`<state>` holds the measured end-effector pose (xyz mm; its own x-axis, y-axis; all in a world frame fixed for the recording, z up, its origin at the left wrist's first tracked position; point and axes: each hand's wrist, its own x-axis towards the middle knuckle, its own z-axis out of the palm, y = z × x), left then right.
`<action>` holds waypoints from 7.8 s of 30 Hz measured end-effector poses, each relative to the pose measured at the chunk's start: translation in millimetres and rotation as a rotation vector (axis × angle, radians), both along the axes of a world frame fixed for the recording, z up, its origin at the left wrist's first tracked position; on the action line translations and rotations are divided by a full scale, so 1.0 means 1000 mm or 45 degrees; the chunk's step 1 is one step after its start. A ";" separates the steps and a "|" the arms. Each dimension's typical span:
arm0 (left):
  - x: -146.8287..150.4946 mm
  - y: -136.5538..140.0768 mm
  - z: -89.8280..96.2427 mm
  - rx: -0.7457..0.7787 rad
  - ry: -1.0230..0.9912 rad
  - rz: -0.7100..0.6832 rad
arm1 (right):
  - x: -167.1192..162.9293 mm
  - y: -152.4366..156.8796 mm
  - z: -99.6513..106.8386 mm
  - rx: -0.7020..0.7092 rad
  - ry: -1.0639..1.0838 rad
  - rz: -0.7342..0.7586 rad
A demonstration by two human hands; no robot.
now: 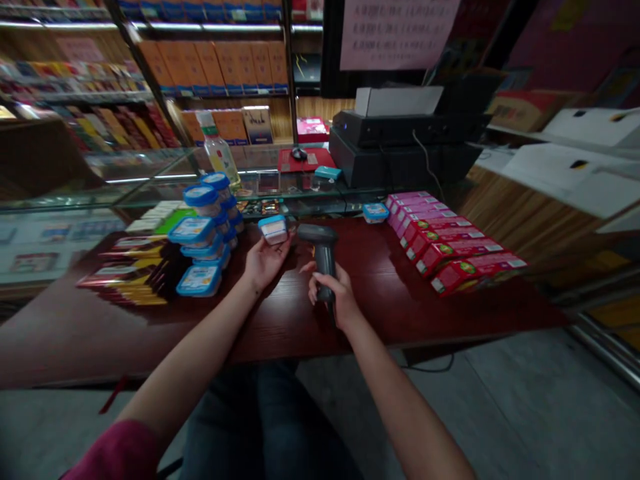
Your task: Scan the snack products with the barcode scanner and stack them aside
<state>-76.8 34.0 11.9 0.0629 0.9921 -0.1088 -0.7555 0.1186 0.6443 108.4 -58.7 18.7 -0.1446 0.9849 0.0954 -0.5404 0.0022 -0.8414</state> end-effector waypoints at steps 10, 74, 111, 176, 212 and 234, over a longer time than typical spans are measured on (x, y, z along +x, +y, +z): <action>0.002 -0.007 0.006 -0.034 -0.276 -0.026 | -0.003 -0.005 -0.004 -0.020 -0.079 -0.060; -0.104 -0.120 0.000 0.075 1.702 1.359 | -0.057 -0.045 -0.005 0.028 -0.314 0.015; 0.007 -0.122 0.016 0.879 2.185 0.819 | 0.108 0.031 0.002 -0.016 -0.428 -0.438; -0.028 -0.015 -0.006 0.030 0.104 -0.134 | -0.003 -0.014 -0.002 0.021 -0.201 0.128; -0.117 -0.130 0.048 0.292 1.477 1.102 | -0.006 -0.007 -0.006 0.051 -0.271 -0.119; -0.053 -0.138 0.028 0.724 1.608 0.759 | 0.005 -0.003 -0.010 0.151 -0.300 -0.366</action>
<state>-129.3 -104.4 40.4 -0.1915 0.7650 0.6149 0.4690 -0.4790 0.7420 113.4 -61.4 8.9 0.1040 0.9725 0.2085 -0.2955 0.2304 -0.9271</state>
